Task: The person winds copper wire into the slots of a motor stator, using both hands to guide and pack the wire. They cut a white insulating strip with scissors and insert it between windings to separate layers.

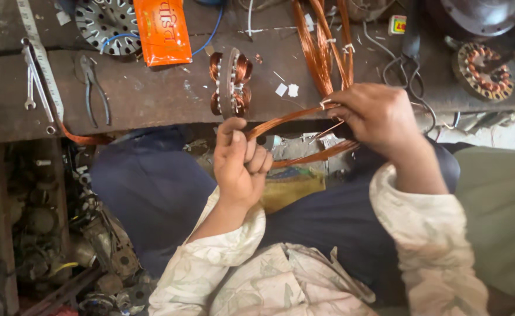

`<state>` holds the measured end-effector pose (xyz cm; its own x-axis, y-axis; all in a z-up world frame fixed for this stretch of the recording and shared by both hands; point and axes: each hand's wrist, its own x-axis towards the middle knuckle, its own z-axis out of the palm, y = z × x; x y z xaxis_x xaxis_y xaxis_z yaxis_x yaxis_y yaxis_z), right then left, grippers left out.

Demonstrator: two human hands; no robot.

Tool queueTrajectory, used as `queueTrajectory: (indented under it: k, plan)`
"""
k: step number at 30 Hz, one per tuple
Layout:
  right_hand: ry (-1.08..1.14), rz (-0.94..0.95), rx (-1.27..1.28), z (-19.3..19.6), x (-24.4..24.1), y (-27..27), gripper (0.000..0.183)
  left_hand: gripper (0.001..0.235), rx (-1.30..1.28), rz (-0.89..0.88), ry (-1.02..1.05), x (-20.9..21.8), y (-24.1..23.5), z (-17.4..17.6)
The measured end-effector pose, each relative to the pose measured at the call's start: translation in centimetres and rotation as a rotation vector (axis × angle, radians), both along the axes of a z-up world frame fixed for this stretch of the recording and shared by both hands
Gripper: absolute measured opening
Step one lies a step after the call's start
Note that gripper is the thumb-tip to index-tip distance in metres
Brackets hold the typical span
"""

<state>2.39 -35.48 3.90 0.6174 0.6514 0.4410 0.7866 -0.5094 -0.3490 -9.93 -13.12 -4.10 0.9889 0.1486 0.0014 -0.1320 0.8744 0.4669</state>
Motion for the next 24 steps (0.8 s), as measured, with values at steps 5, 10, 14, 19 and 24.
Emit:
queueTrajectory:
  k: [5, 10, 14, 19, 24]
  plan:
    - [-0.232, -0.048, -0.137, -1.2, -0.3, -1.7, 0.014, 0.046, 0.873, -0.077, 0.085, -1.2, 2.2, 3.3]
    - [-0.291, 0.12, -0.204, -0.6, -0.9, -0.7, 0.022, 0.046, 1.796, 0.395, -0.216, -1.2, 2.6, 6.4]
    - [-0.354, 0.18, -0.229, -1.0, -2.6, 1.3, 0.019, 0.047, 1.87, 0.174, -0.207, -0.3, -1.7, 6.1]
    - [-0.408, 0.199, -0.203, -1.6, -2.8, 1.2, 0.018, 0.015, 1.978, 0.048, -0.11, -0.4, -2.2, 5.2]
    - [-0.427, 0.094, -0.03, -1.2, 0.5, -2.1, 0.018, 0.013, 1.984, 0.109, -0.258, -0.9, 1.5, 5.7]
